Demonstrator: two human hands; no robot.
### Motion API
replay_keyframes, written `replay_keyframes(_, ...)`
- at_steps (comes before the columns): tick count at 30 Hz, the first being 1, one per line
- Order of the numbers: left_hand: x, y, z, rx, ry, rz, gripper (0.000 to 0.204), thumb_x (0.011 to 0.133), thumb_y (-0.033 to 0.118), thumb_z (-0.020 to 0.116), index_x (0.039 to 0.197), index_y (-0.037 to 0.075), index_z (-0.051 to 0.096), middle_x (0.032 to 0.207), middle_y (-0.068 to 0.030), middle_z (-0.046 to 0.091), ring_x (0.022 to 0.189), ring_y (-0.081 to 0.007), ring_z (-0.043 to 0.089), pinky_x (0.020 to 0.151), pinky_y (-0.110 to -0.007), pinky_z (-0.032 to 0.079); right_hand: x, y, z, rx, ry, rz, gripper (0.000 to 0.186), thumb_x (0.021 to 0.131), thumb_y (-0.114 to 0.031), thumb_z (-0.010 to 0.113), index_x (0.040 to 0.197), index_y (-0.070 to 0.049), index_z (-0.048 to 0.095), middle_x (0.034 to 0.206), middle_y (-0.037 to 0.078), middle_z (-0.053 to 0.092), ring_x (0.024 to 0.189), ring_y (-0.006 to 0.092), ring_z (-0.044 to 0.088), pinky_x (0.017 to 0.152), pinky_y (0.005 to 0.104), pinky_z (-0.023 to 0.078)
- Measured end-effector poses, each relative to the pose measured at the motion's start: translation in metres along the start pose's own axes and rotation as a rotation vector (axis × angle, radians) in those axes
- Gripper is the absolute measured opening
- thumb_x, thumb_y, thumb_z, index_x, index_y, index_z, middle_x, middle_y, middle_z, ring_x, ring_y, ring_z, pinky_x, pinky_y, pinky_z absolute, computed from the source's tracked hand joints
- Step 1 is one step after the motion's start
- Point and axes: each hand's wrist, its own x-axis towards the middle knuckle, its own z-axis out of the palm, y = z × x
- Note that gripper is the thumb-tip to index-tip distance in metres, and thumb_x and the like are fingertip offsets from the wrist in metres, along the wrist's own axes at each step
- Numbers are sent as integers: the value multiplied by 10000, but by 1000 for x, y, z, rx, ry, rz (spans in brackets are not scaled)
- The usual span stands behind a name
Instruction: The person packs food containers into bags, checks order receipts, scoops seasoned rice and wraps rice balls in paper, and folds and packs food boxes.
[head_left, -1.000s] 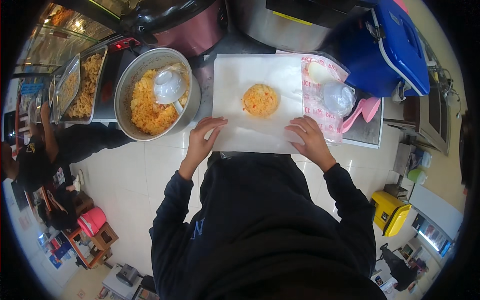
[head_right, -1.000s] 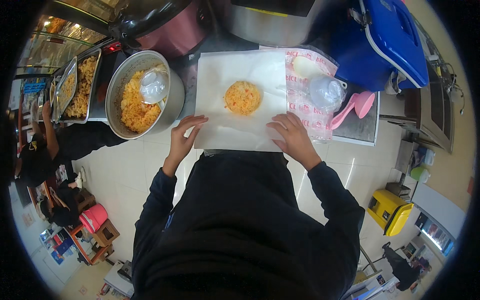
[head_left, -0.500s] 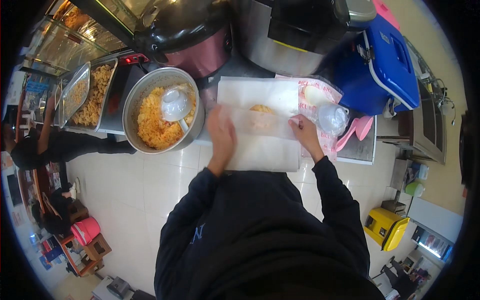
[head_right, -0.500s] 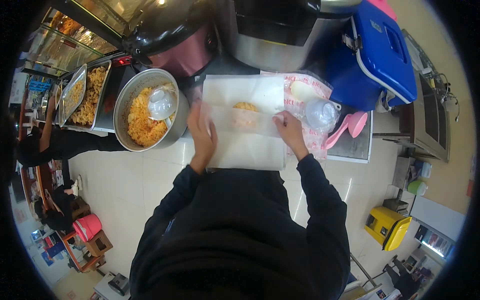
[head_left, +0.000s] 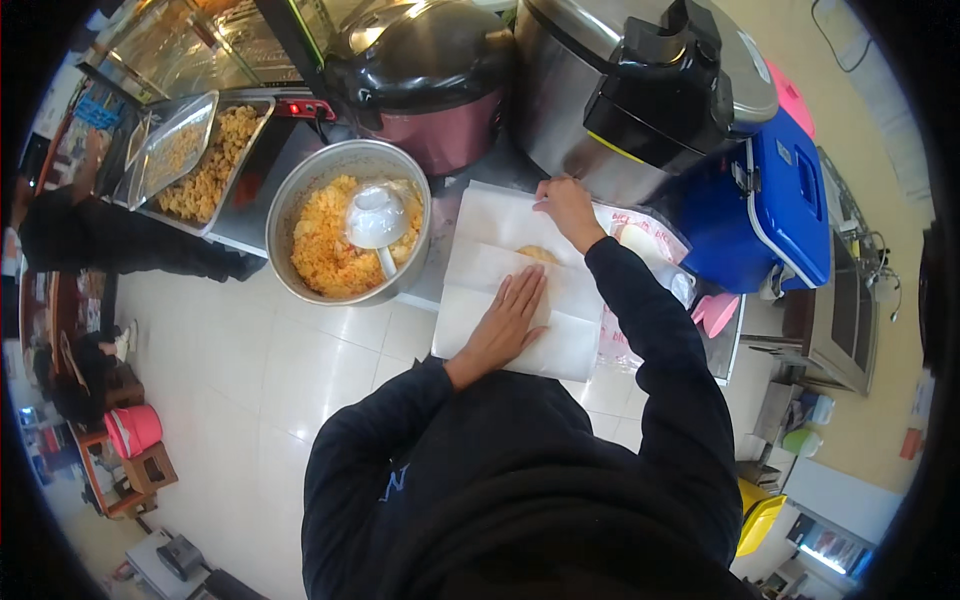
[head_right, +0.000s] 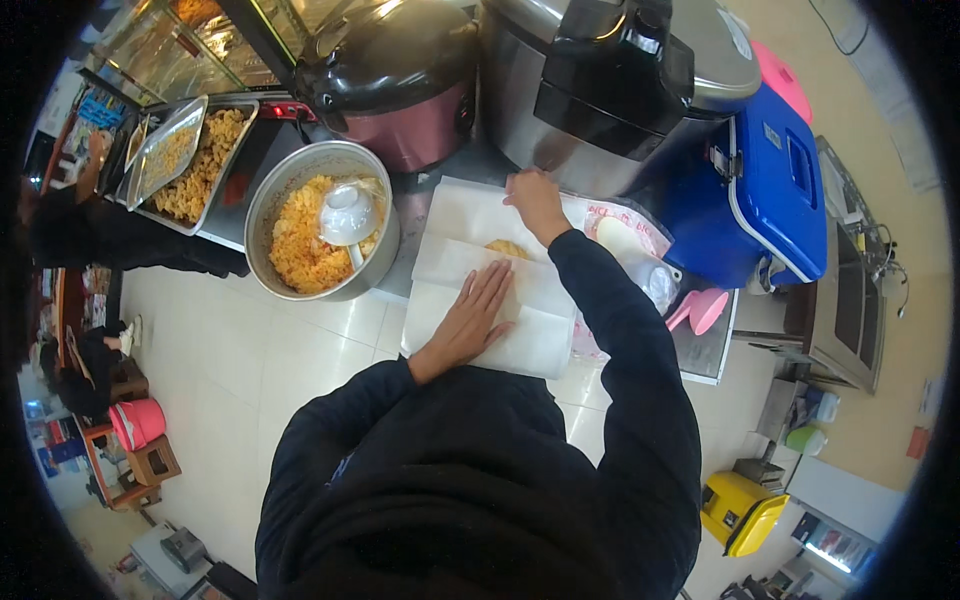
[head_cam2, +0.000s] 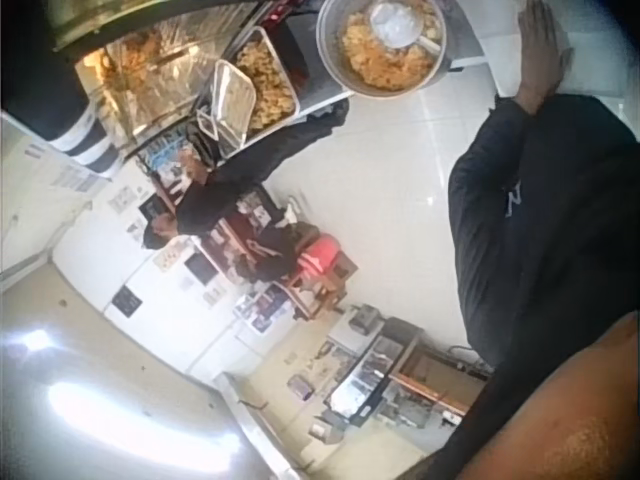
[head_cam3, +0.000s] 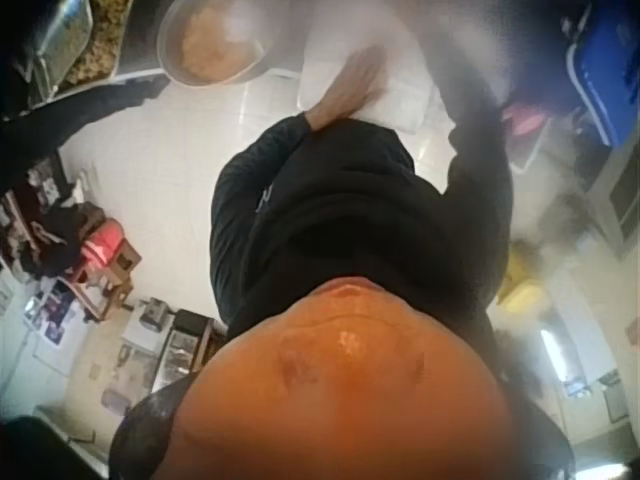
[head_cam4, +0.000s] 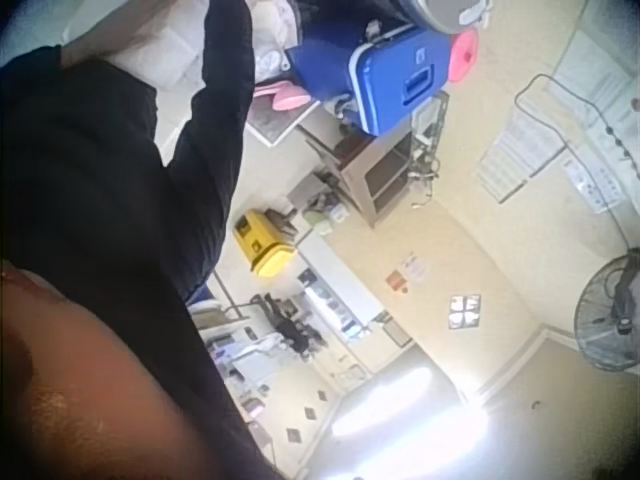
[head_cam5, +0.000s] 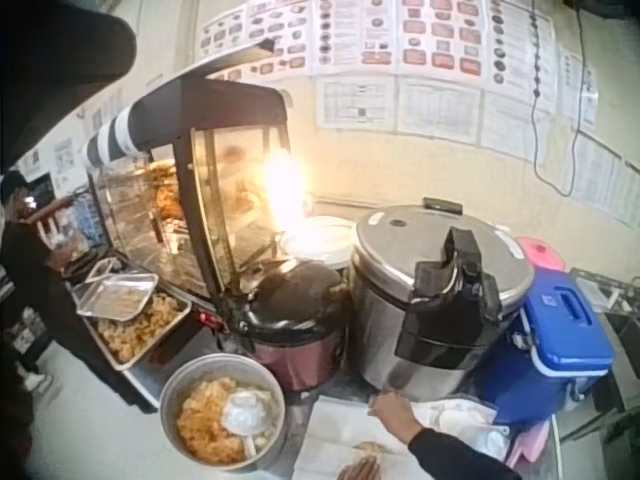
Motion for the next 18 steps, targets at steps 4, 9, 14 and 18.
replay_keyframes(4,-1,-3,-6,28,38,-22,712,845,314,529,1374,-33,201,1442,-191,191,1350,-305,157,1088,-461,122,1,-3,18,-33,152,-19,292,714,-275,662,911,-63,624,840,102,617,872,257,568,742,373,439)
replay_keyframes(9,-6,-5,9,-82,85,-57,722,825,327,545,1364,-37,231,1415,-203,243,1338,-312,190,1080,-477,134,-2,11,38,263,300,-59,257,699,-200,668,881,-24,622,849,146,608,853,323,567,718,396,435)
replay_keyframes(14,-8,3,16,100,60,22,709,855,368,489,1353,-65,229,1422,-220,215,1349,-313,165,1087,-453,126,-30,7,1,372,304,-24,112,719,-129,650,743,-27,611,732,152,554,709,333,555,637,418,438)
replay_keyframes(18,-6,7,12,123,126,22,705,846,381,496,1356,-39,251,1421,-195,238,1346,-303,178,1091,-451,121,-44,-10,-28,195,315,-130,90,778,-87,594,800,-12,637,803,152,600,748,320,580,682,399,460)
